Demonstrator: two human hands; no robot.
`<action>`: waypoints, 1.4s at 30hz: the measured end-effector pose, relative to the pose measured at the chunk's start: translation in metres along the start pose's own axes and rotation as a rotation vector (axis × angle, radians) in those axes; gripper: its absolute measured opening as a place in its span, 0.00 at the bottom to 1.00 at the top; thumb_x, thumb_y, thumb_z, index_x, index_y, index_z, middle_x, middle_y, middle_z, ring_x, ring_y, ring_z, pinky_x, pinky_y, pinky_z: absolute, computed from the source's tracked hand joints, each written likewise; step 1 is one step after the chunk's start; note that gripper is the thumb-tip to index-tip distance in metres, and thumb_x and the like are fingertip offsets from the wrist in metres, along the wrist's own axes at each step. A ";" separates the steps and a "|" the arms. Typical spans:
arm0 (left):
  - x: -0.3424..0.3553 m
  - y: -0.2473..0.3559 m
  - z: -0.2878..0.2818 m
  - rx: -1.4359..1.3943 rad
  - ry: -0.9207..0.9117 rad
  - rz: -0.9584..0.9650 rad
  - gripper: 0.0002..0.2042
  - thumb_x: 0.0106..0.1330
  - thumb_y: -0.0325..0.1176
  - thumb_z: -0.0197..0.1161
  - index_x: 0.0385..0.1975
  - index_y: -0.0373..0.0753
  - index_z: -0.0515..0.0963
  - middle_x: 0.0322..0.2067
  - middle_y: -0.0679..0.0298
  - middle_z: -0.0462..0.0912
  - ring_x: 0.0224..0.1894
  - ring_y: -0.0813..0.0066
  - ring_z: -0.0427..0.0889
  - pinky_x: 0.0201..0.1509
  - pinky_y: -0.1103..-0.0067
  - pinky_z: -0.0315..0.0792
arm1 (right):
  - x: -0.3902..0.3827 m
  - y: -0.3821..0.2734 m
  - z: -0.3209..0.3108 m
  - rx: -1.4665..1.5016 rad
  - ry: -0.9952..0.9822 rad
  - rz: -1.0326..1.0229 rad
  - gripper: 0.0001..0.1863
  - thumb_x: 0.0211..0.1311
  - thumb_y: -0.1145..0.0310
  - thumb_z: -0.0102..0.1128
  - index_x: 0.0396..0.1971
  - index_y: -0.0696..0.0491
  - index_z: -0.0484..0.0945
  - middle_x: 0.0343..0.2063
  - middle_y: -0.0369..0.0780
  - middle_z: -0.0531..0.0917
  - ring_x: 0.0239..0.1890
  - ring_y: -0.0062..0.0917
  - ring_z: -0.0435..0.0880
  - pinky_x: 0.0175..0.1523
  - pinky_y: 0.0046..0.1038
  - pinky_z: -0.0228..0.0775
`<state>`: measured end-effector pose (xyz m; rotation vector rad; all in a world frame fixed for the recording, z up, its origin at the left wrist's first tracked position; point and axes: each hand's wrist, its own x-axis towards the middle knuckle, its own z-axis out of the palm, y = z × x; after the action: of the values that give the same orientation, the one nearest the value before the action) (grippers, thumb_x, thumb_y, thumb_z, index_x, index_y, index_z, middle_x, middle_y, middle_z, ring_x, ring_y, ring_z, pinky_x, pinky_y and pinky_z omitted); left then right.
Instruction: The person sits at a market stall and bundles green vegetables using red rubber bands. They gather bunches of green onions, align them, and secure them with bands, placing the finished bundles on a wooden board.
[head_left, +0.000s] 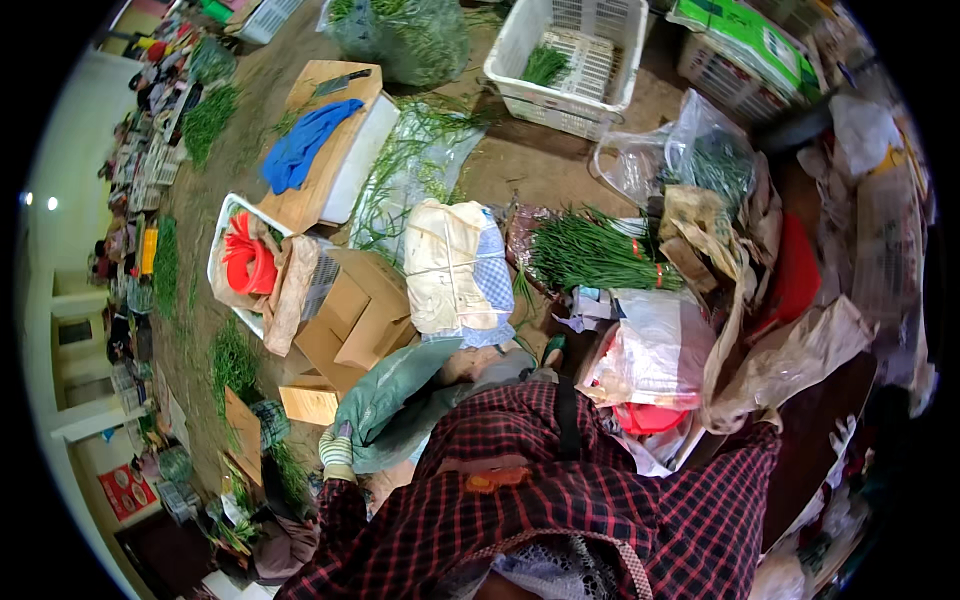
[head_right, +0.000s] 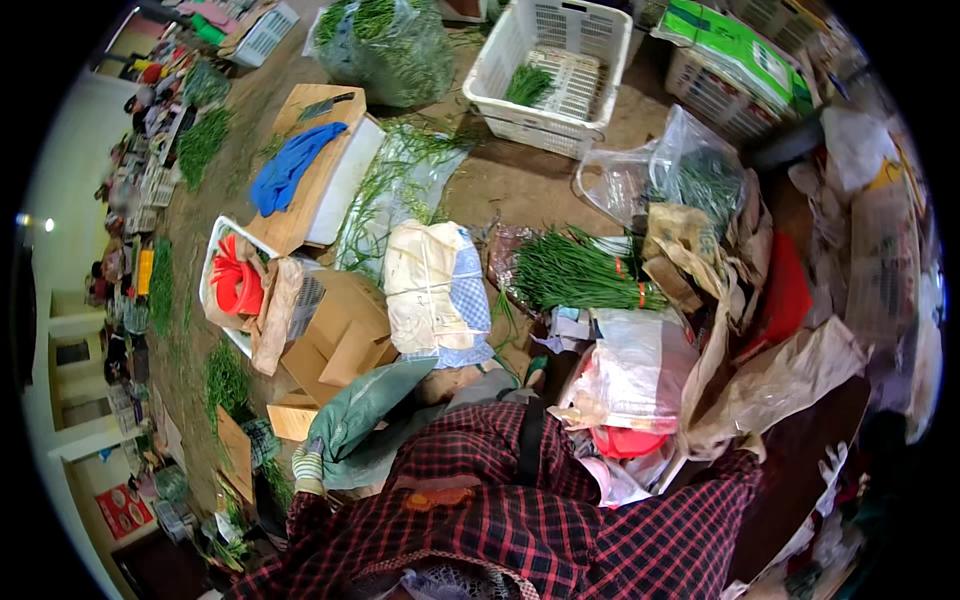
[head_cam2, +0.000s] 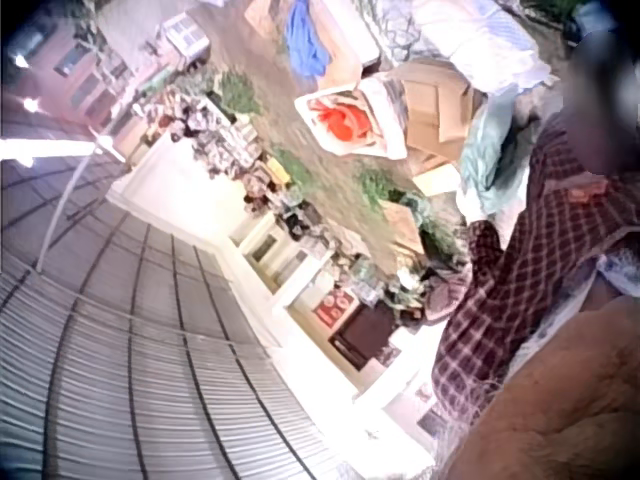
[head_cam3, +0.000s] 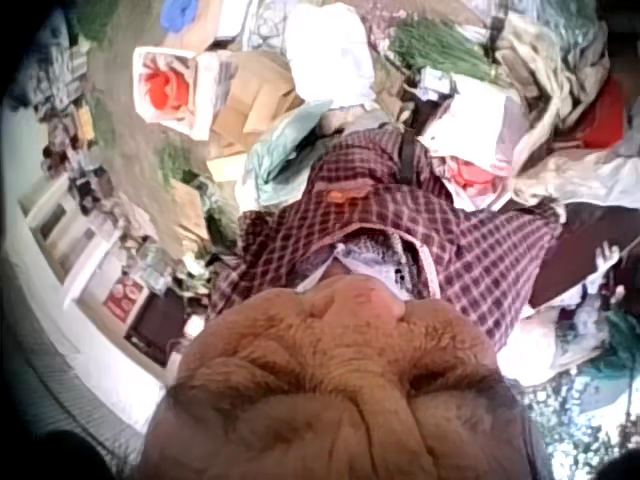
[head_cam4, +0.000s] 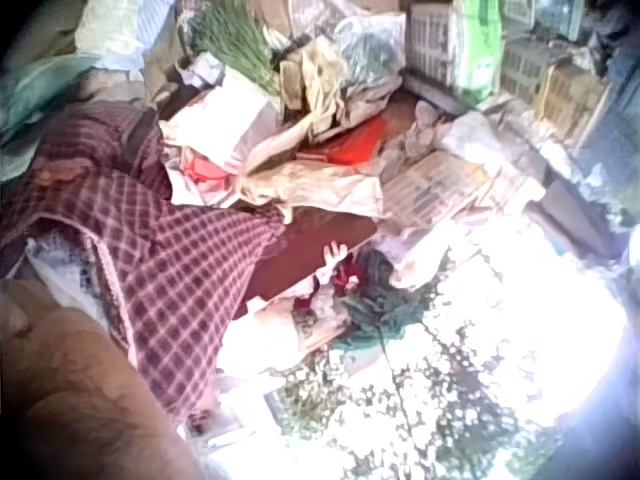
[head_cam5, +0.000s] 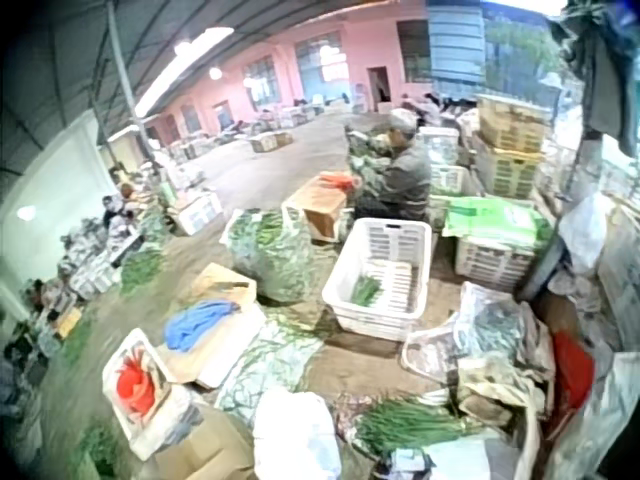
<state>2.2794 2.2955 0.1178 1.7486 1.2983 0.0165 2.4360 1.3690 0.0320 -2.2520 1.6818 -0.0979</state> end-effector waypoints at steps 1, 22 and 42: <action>0.004 0.000 -0.003 0.021 0.010 -0.002 0.13 0.59 0.32 0.61 0.40 0.29 0.75 0.36 0.59 0.81 0.35 0.75 0.76 0.42 0.79 0.70 | -0.015 -0.013 0.018 0.058 -0.067 0.023 0.19 0.56 0.55 0.50 0.35 0.56 0.77 0.21 0.41 0.78 0.21 0.26 0.77 0.29 0.28 0.68; 0.088 -0.011 -0.016 -0.215 0.064 -0.112 0.08 0.62 0.27 0.57 0.38 0.32 0.78 0.32 0.66 0.80 0.34 0.81 0.73 0.41 0.83 0.69 | -0.132 -0.073 0.109 0.111 -0.616 0.281 0.10 0.58 0.62 0.51 0.27 0.54 0.72 0.15 0.39 0.72 0.13 0.30 0.70 0.17 0.32 0.64; 0.225 0.572 0.213 -0.181 -0.075 0.267 0.09 0.61 0.29 0.59 0.39 0.32 0.76 0.31 0.69 0.79 0.34 0.85 0.73 0.39 0.86 0.69 | -0.442 -0.880 0.178 0.163 -0.995 -1.867 0.28 0.41 0.79 0.62 0.48 0.49 0.70 0.41 0.45 0.75 0.43 0.42 0.74 0.48 0.36 0.67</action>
<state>2.9121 2.3200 0.2692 1.7363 0.9718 0.2118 3.1569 2.0445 0.1887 -2.1823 -1.0059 0.3660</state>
